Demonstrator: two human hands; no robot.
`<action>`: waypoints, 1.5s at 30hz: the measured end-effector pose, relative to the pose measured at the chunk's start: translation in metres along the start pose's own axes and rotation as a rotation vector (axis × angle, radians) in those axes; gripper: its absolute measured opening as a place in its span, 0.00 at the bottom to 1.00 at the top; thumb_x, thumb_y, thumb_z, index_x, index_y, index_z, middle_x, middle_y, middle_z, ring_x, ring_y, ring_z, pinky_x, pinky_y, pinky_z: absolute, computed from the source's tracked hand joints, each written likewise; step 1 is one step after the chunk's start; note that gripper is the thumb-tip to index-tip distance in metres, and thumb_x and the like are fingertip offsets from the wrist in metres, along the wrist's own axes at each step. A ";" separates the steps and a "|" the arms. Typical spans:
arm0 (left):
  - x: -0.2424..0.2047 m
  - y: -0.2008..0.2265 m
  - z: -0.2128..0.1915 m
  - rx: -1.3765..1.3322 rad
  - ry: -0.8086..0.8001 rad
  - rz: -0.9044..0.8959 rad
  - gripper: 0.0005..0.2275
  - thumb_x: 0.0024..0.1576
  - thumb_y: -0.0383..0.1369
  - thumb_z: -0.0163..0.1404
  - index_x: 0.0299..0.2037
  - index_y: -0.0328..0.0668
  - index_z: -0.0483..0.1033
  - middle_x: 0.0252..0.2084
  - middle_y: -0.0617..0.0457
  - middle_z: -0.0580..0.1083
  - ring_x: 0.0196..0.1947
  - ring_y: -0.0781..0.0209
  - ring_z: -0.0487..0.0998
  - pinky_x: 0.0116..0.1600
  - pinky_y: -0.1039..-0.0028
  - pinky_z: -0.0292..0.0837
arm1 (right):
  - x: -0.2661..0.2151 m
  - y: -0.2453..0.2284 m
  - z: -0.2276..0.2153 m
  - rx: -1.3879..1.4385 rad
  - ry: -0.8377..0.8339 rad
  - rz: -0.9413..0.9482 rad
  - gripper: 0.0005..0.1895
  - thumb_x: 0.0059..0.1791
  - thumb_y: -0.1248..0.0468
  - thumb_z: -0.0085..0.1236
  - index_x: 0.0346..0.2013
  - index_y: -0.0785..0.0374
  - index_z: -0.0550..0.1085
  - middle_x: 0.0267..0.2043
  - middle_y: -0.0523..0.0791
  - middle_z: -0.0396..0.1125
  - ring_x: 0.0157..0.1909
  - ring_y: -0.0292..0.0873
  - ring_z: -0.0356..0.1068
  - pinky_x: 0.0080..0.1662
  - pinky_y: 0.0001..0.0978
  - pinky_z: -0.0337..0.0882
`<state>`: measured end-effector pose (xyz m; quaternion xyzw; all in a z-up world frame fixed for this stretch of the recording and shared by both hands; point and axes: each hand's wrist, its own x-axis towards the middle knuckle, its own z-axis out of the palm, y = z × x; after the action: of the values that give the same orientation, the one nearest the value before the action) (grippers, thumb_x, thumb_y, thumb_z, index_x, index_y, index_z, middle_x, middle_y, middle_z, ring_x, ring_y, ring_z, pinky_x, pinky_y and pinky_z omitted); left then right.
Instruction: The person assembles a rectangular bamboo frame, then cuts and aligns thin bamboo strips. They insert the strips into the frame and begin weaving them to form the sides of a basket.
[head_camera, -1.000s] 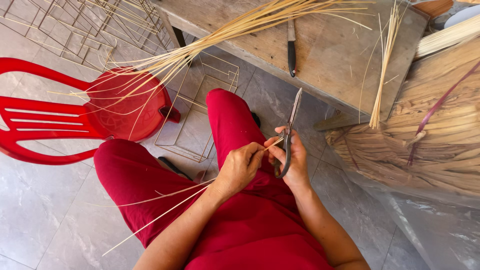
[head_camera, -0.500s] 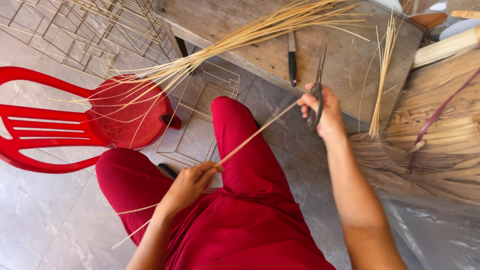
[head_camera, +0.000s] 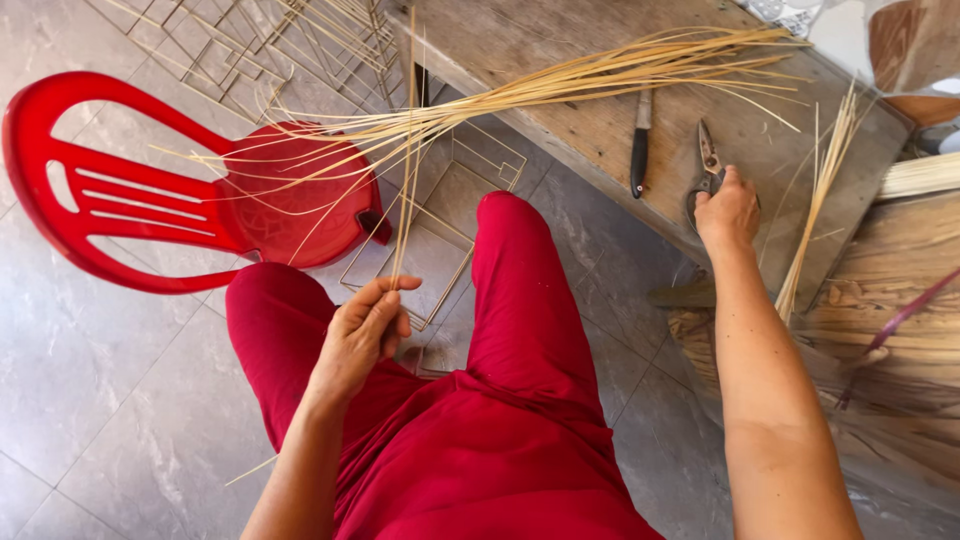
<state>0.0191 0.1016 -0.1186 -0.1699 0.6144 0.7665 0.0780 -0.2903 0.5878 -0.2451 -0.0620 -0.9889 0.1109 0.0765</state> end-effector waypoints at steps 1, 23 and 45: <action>0.000 0.001 0.003 -0.003 -0.009 0.006 0.13 0.67 0.36 0.41 0.56 0.42 0.76 0.24 0.61 0.70 0.19 0.77 0.59 0.25 0.85 0.54 | 0.001 -0.003 -0.001 -0.030 -0.023 0.009 0.32 0.49 0.60 0.66 0.66 0.64 0.68 0.57 0.61 0.65 0.57 0.64 0.66 0.55 0.54 0.67; 0.020 0.098 0.054 -0.240 -0.104 0.401 0.14 0.72 0.37 0.40 0.61 0.39 0.72 0.29 0.60 0.68 0.25 0.76 0.62 0.30 0.85 0.57 | -0.214 -0.230 -0.094 1.502 -0.624 -0.450 0.18 0.59 0.60 0.52 0.62 0.65 0.70 0.59 0.48 0.70 0.61 0.41 0.71 0.63 0.34 0.72; 0.055 0.039 0.019 -0.210 0.216 0.566 0.14 0.69 0.36 0.42 0.60 0.36 0.70 0.45 0.54 0.75 0.45 0.65 0.75 0.51 0.75 0.71 | -0.226 -0.261 -0.066 1.359 -0.950 -0.300 0.12 0.58 0.63 0.49 0.47 0.65 0.78 0.24 0.37 0.65 0.24 0.27 0.56 0.28 0.18 0.58</action>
<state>-0.0478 0.1058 -0.0988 -0.0798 0.5595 0.7946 -0.2219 -0.0858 0.3176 -0.1533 0.1827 -0.6319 0.6850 -0.3132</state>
